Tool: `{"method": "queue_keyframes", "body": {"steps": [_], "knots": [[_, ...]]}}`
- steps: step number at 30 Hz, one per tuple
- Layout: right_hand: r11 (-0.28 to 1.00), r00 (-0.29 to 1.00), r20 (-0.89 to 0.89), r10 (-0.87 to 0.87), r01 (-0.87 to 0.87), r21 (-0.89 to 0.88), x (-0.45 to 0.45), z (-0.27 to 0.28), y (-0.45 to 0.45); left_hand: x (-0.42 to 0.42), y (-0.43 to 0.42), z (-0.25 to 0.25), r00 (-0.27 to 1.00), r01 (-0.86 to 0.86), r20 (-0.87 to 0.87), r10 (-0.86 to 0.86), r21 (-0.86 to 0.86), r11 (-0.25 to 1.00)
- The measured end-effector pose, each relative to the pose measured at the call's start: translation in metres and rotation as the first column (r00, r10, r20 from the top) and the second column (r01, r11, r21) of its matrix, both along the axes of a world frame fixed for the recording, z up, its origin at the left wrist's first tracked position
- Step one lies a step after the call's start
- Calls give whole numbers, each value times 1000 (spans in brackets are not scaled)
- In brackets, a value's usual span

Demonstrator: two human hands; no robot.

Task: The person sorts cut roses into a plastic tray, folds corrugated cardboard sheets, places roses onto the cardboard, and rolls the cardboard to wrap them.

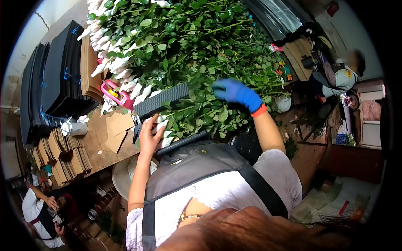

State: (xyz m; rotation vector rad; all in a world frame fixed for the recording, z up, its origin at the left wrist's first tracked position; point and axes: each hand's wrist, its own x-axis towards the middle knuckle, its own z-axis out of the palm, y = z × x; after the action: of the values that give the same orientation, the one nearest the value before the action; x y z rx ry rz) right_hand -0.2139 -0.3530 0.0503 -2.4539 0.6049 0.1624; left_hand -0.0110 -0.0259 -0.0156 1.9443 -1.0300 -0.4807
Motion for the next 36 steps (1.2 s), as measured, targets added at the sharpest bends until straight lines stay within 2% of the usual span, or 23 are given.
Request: {"method": "queue_keyframes", "body": {"steps": [1, 3, 6, 7, 9, 10, 12, 13, 14, 15, 17, 20, 22, 24, 26, 27, 28, 29, 31, 32, 33, 35, 36], "knots": [[996, 989, 115, -93, 94, 0, 14, 5, -8, -1, -1, 1, 1000, -2, 7, 2, -6, 1000], [952, 940, 332, -80, 170, -253, 43, -21, -27, -1, -3, 2, 1000, -7, 22, 8, -14, 1000], [741, 952, 250, 176, 39, -670, 80, -77, -41, -5, -6, 11, 990, -17, 141, 14, 21, 1000], [799, 984, 131, 121, -18, -601, 83, -81, -49, -6, -6, 14, 986, -35, 167, 29, 33, 999], [895, 991, -123, 60, -108, -432, 94, -82, -66, -1, -3, 4, 999, -17, -46, 20, 58, 998], [874, 995, 45, 89, -56, -482, 91, -43, -56, 0, -2, 1, 997, -18, -76, 23, 66, 998], [820, 969, 235, 80, 70, -568, 94, 18, -51, 1, -3, -4, 991, -35, -128, 41, 56, 998], [788, 968, 239, 75, 89, -609, 97, 45, -51, 0, -3, -5, 988, -45, -149, 51, 45, 998], [728, 919, 349, 185, 111, -677, 96, 59, -57, 0, -2, -6, 984, -48, -168, 54, 36, 998], [703, 932, 332, 143, 141, -698, 101, 73, -65, 1, -3, -6, 992, -28, -123, 30, 17, 999], [604, 899, 412, 151, 246, -758, 117, 81, -89, 4, -4, -6, 999, 18, -28, -19, -21, 1000], [503, 947, 308, 92, 223, -835, 135, 57, -122, 6, -4, -5, 998, 32, -49, -32, 5, 999], [369, 947, 320, -7, 300, -880, 131, 32, -115, 6, -5, -1, 997, 24, -79, -23, 15, 1000], [474, 946, 300, -120, 320, -821, 126, 20, -96, 6, -6, -2, 995, 7, -96, -4, 25, 1000], [744, 980, -85, -181, 79, -664, 125, 12, -59, 5, -6, -4, 995, -9, -104, 10, 12, 1000], [866, 959, -271, -86, -63, -497, 125, 1, -43, 5, -6, -4, 994, -12, -105, 13, 6, 1000], [929, 955, -293, 41, -144, -342, 116, -20, -37, 6, -6, -3, 992, -13, -128, 17, 32, 999], [911, 908, -415, 53, -214, -352, 119, -51, -38, 6, -5, 0, 990, -15, -141, 20, 43, 999], [770, 838, -528, 135, -424, -477, 115, -96, -41, 5, -7, 2, 985, -16, -170, 24, 51, 999], [851, 937, -323, 132, -274, -447, 108, -143, -50, 7, -6, -3, 988, -8, -157, 13, 33, 999], [850, 936, -327, 132, -276, -448, 106, -148, -50, 6, -6, -2, 990, -1, -143, 6, 32, 999], [822, 881, -457, 125, -350, -449, 114, -89, -36, 6, -6, 0, 993, 5, -115, -2, 25, 1000], [843, 883, -456, 110, -326, -428, 113, -65, -31, 6, -6, -1, 993, 4, -117, -1, 26, 1000]]}}
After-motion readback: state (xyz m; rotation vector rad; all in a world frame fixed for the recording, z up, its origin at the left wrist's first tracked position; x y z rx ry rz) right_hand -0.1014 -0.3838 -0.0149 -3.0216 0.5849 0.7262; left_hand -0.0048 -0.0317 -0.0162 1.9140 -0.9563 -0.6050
